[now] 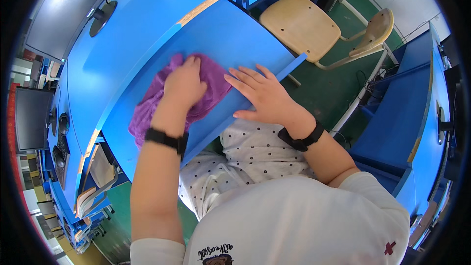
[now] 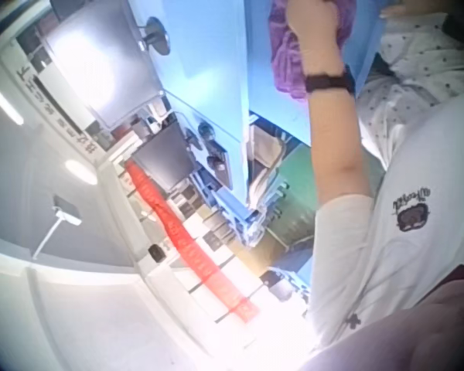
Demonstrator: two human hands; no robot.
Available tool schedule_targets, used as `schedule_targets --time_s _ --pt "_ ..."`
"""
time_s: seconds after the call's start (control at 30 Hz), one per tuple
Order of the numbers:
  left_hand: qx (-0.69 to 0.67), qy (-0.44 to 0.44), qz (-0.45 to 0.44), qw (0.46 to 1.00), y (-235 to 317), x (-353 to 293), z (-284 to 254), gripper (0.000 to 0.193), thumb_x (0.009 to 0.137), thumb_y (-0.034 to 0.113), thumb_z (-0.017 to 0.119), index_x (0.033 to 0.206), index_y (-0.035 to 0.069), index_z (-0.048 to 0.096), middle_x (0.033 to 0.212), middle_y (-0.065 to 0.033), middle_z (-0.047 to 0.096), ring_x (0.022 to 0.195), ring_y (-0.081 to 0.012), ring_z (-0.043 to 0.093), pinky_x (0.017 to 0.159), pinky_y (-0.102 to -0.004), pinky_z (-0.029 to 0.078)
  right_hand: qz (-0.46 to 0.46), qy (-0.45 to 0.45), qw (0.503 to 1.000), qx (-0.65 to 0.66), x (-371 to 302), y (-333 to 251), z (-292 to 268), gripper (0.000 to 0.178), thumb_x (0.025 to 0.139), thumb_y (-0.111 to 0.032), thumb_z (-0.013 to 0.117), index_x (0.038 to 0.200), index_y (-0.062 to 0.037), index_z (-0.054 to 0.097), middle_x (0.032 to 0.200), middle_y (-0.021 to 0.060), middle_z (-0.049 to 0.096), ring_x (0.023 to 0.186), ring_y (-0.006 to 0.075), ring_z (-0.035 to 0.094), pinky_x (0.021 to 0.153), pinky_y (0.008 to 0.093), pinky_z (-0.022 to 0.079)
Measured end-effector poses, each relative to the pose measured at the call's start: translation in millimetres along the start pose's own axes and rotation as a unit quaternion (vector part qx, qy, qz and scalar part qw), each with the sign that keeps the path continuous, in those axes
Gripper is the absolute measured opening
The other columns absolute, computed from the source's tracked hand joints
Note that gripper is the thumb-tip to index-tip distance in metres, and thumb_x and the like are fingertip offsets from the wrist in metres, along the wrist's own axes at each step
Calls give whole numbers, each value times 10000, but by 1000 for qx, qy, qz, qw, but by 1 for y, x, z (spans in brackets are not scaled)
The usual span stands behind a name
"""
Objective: The person wipes the surface of a blue desk and a retractable keyboard tray with a purple cloth. They move the cloth back and forth across different sections of the desk to clean it.
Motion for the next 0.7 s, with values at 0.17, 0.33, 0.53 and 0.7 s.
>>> schedule_targets --time_s 0.17,0.33,0.53,0.7 --pt "-8 -22 6 1000 10 -23 3 636 770 150 621 1379 -7 529 1455 -152 521 1161 -340 622 946 -439 541 3 -9 1000 -5 -1 -1 -2 843 806 -500 739 1487 -110 430 1488 136 489 1371 295 456 1147 528 312" --pt "-18 6 -30 999 -18 17 -7 615 799 168 609 1386 3 527 1470 -145 513 1192 -344 609 1000 -439 511 -7 -7 1000 8 6 -9 2 843 802 -503 740 1484 -112 435 1488 135 489 1374 296 452 1154 529 305" --pt "-54 -49 10 997 22 -14 0 652 763 142 623 1396 13 534 1472 -180 512 1287 -366 546 1079 -422 457 14 -2 1000 4 -6 7 -2 853 798 -507 741 1488 -116 429 1487 132 491 1373 298 452 1152 531 304" --pt "-78 -7 -26 997 -19 10 2 666 770 136 611 1422 34 516 1481 -185 502 1333 -356 510 1103 -412 434 0 -6 1000 6 2 -5 -2 866 796 -504 742 1494 -109 417 1499 133 479 1383 291 446 1158 527 299"
Point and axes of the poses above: each hand's wrist, its own x-axis towards the middle knuckle, its own z-axis out of the palm, y = z × x, the point moved 8 cm from there along x, towards the middle knuckle
